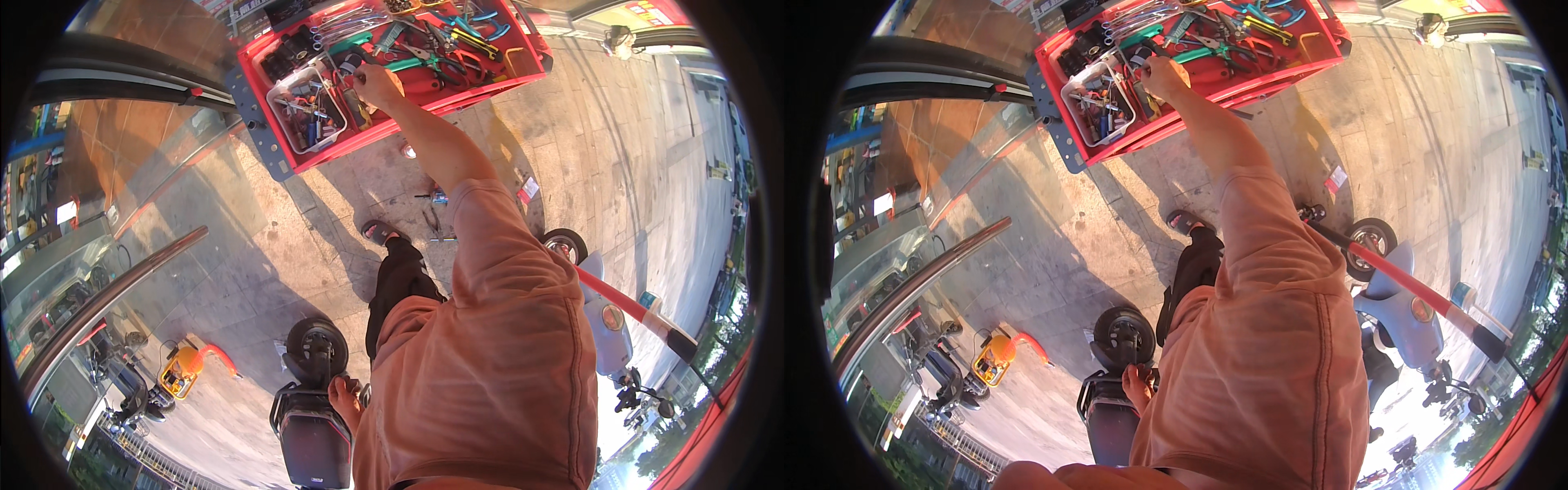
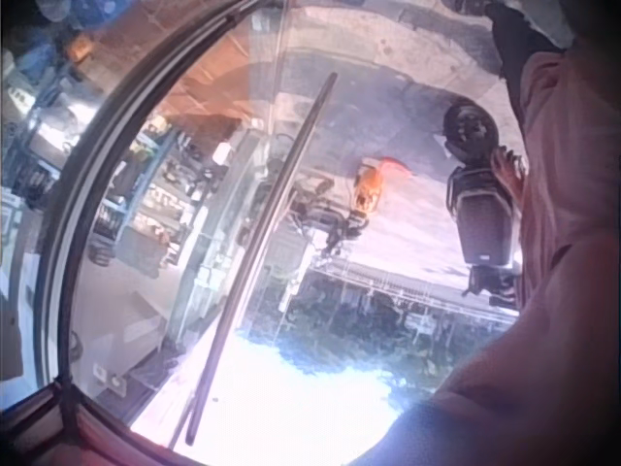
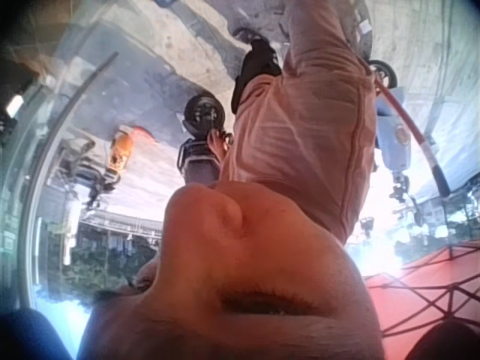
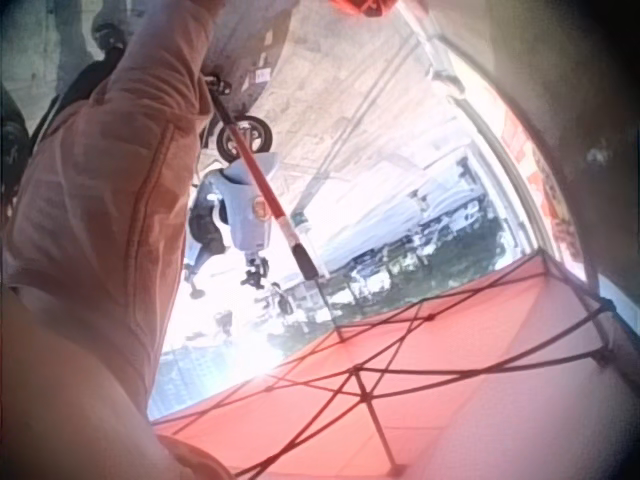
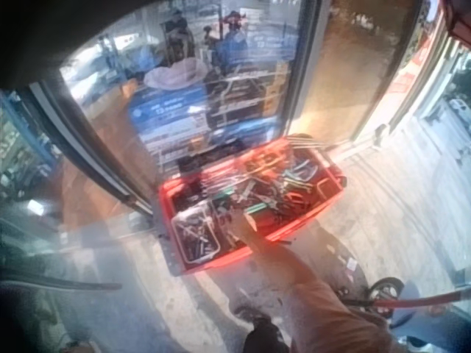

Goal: The person uses a red-handled screwdriver to loosen and tighten screws on the right handlebar assembly of a black scooter. They then switch to a black-handled screwdriver to work on the left handlebar and the instrument cluster area.

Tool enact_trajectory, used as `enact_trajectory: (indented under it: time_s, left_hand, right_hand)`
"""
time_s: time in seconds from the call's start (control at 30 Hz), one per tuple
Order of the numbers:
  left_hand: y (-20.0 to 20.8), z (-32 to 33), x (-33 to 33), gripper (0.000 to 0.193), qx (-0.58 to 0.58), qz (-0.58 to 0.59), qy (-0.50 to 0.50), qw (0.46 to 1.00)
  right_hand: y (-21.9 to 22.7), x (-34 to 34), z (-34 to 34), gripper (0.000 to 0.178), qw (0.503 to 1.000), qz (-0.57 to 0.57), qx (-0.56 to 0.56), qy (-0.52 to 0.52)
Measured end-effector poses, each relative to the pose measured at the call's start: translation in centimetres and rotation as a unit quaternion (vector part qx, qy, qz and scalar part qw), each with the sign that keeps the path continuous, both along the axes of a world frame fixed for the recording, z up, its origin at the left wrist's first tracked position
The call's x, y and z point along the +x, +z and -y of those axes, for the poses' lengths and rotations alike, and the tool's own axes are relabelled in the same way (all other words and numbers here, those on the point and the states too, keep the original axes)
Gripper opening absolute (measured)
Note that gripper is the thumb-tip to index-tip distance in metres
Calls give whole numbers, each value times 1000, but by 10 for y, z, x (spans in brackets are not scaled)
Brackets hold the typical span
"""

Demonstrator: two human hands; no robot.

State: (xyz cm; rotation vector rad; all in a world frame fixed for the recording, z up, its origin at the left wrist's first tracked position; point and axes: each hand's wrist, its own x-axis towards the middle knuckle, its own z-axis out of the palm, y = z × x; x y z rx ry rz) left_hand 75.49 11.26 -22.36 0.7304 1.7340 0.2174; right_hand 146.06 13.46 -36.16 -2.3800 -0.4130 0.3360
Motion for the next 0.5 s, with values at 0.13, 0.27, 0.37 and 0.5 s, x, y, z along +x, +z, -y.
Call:
enact_trajectory:
  time_s: [0.13, 0.27, 0.37, 0.5]
  left_hand:
    - [1, 3, 6, 24, -5, 12, -1, 1000]
    - [4, 3, 16, 26, -7, -18, -4, 1000]
    - [7, -1, 22, 27, -11, -28, -10, 1000]
    - [4, -5, 22, 37, -15, -25, -5, 1000]
  right_hand:
    - [-2, -5, -26, 19, 987, 98, 46, 118]
    - [-2, -30, -61, 22, 968, 149, 83, 186]
    - [-3, -47, -78, 19, 975, 95, 86, 180]
    - [-4, -40, -71, 21, 979, 92, 91, 155]
